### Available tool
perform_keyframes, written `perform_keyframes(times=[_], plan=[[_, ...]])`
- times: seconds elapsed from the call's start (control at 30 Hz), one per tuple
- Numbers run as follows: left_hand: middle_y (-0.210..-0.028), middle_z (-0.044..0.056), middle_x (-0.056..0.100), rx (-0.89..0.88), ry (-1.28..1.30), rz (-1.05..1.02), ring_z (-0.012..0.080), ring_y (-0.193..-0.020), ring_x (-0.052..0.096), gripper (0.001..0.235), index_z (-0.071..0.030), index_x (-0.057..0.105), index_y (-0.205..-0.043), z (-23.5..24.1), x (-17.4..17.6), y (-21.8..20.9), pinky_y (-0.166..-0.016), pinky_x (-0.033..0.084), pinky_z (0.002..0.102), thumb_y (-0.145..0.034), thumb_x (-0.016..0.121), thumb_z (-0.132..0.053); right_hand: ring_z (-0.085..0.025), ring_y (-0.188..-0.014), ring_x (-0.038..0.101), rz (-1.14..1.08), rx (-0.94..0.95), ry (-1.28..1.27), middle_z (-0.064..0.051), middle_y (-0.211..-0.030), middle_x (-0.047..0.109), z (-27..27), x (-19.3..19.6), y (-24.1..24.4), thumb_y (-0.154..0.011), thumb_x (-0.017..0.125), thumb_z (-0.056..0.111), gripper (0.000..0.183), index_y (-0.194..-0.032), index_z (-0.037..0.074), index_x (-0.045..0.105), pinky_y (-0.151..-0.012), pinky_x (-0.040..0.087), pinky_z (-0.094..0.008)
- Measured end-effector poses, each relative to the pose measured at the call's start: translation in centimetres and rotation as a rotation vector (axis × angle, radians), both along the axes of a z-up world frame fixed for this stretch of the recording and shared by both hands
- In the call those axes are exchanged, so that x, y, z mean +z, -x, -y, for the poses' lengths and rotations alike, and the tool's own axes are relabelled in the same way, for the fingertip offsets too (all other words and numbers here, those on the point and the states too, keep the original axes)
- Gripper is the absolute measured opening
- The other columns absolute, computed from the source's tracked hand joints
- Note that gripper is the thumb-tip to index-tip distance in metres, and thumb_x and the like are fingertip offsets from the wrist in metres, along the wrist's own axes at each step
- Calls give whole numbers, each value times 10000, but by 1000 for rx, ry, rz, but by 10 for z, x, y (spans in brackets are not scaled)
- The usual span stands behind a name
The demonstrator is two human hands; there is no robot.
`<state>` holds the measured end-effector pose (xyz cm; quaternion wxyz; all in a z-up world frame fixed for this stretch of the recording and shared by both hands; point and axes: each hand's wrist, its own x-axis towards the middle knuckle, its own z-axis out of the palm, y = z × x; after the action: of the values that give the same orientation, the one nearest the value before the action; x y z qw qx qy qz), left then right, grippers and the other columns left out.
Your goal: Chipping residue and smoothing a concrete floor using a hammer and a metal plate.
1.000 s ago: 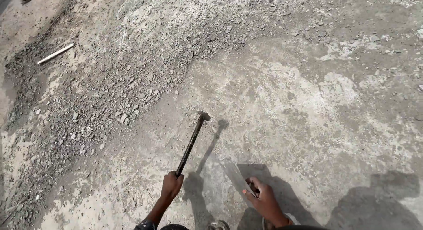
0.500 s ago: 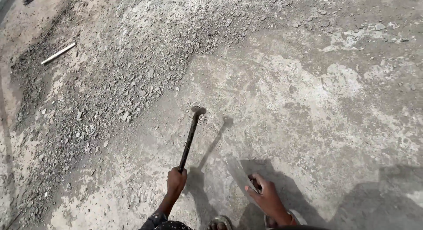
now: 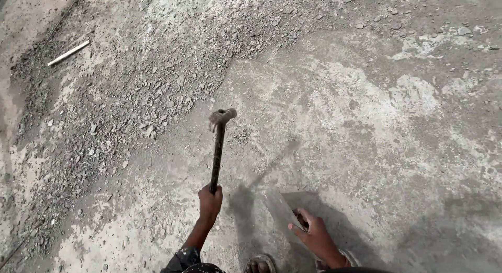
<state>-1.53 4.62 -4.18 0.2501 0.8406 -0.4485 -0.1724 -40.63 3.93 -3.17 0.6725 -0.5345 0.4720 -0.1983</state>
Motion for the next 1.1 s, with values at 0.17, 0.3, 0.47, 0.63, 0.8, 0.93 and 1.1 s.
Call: perform_keyframes(times=[0.17,0.3,0.47,0.63,0.8,0.93,1.1], plan=[[-681,230,687,-65,-271,153,385,-634,679,310,17,724,-893,-19,38,-22,-629,523,486,-835,665,-281,-238,-711,593,-194,15,-7,-151,-808,643,1,22,26,-884,750,305,557,-1303,-15,569,-700,486,-409],[-647,206,673,136,-119,180,374,-600,676,300,-15,752,-943,-33,94,-49,-620,517,476,-836,684,-286,-382,-890,640,-512,364,199,-220,-987,671,27,57,22,-956,658,270,552,-1471,108,542,-866,535,-498],[-654,223,674,319,-67,190,382,-612,688,341,-43,751,-1068,-68,68,-109,-628,518,478,-845,694,-295,-331,-1146,603,-333,664,997,-129,-1206,659,37,-15,-17,-906,598,125,509,-1412,73,597,-975,481,-495],[-739,228,719,468,-277,178,425,-736,710,364,-61,777,-1030,-110,35,-164,-732,550,520,-869,678,-373,-449,-1301,496,-240,965,1430,-232,-1448,544,51,-50,-61,-893,587,144,535,-1395,-34,543,-1009,387,-619],[-903,255,790,481,-638,127,464,-919,746,433,-54,788,-1020,-159,-38,-230,-869,579,525,-872,682,-447,-436,-1360,488,-408,908,1670,-260,-1505,492,159,-105,-149,-957,587,171,513,-1420,-38,513,-1107,364,-627],[-913,264,803,498,-721,62,454,-957,765,441,-77,801,-1022,-166,-82,-268,-920,588,514,-836,703,-465,-322,-994,717,-798,465,1140,-147,-1107,726,380,-29,-245,-979,539,54,323,-1257,143,675,-840,590,-456],[-1032,242,796,511,-898,140,423,-1047,759,486,-115,795,-1106,-189,-114,-311,-974,586,486,-796,749,-486,-242,-1089,714,-389,527,1599,-94,-1195,725,360,39,-254,-986,551,120,347,-1324,88,624,-863,593,-405]])
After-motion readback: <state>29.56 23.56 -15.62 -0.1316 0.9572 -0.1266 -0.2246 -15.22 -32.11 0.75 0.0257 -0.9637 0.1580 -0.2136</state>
